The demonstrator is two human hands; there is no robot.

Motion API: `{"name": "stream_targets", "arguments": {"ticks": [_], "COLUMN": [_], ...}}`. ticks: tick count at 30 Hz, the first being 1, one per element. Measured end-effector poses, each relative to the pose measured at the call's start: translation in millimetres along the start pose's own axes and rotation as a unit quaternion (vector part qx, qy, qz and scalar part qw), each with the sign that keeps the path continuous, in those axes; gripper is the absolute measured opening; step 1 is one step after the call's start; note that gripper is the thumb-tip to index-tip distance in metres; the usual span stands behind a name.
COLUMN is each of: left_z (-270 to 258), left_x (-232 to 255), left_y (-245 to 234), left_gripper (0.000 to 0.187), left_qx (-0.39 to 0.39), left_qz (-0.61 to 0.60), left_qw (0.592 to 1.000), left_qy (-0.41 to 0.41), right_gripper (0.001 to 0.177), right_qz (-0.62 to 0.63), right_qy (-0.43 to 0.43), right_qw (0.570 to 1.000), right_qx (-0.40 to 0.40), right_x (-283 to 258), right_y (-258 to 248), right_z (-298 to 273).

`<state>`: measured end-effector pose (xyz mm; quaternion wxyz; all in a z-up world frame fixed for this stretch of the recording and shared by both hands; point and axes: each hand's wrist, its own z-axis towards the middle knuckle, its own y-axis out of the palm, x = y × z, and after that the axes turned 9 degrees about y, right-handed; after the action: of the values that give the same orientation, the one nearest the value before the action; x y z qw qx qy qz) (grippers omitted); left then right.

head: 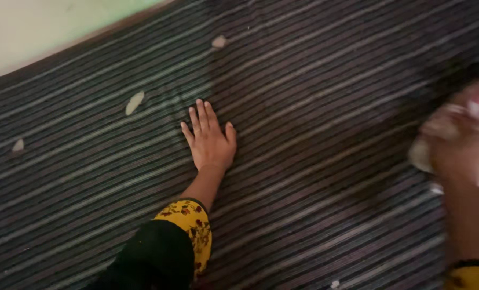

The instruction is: The person wipes a striped fabric surface with a pink and white cloth, moving back and forth across the area while keeping one hand on the surface for stability.

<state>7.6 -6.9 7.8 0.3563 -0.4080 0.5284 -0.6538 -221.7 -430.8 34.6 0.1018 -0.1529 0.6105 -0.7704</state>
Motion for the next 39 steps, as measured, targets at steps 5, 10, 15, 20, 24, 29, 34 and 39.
{"name": "stream_targets", "arguments": {"ticks": [5, 10, 15, 20, 24, 29, 34, 39], "left_z": [7, 2, 6, 7, 4, 2, -2, 7], "left_x": [-4, -12, -13, -3, 1, -11, -2, -8], "left_y": [11, 17, 24, 2, 5, 11, 8, 8], "left_gripper": [0.076, 0.073, 0.075, 0.076, 0.075, 0.075, 0.075, 0.074], "left_qx": [0.025, 0.069, 0.046, 0.034, 0.036, 0.055, 0.064, 0.058], "left_qz": [-0.009, 0.057, -0.01, -0.021, -0.017, 0.003, 0.014, 0.005], "left_qw": [1.0, 0.995, 0.999, 0.999, 0.999, 0.998, 0.998, 0.996], "left_qy": [0.004, 0.034, 0.007, 0.011, 0.018, 0.015, 0.025, 0.063], "right_gripper": [0.064, 0.033, 0.058, 0.057, 0.07, 0.073, 0.075, 0.067], "right_qz": [0.148, 0.316, 0.235, 0.198, 0.068, 0.051, 0.044, 0.059], "right_qy": [-0.249, -0.36, -0.365, -0.188, -0.202, -0.204, -0.199, -0.178], "right_qw": [0.953, 0.873, 0.901, 0.962, 0.972, 0.967, 0.961, 0.969], "right_qx": [0.087, -0.094, 0.015, 0.005, -0.102, -0.142, -0.187, -0.158], "right_x": [-153, -247, -175, -82, -81, -97, -100, -104], "right_y": [-25, -88, -80, -75, -44, -39, -74, -67], "right_z": [-122, -252, -169, -78, -65, -62, -58, -61]}}
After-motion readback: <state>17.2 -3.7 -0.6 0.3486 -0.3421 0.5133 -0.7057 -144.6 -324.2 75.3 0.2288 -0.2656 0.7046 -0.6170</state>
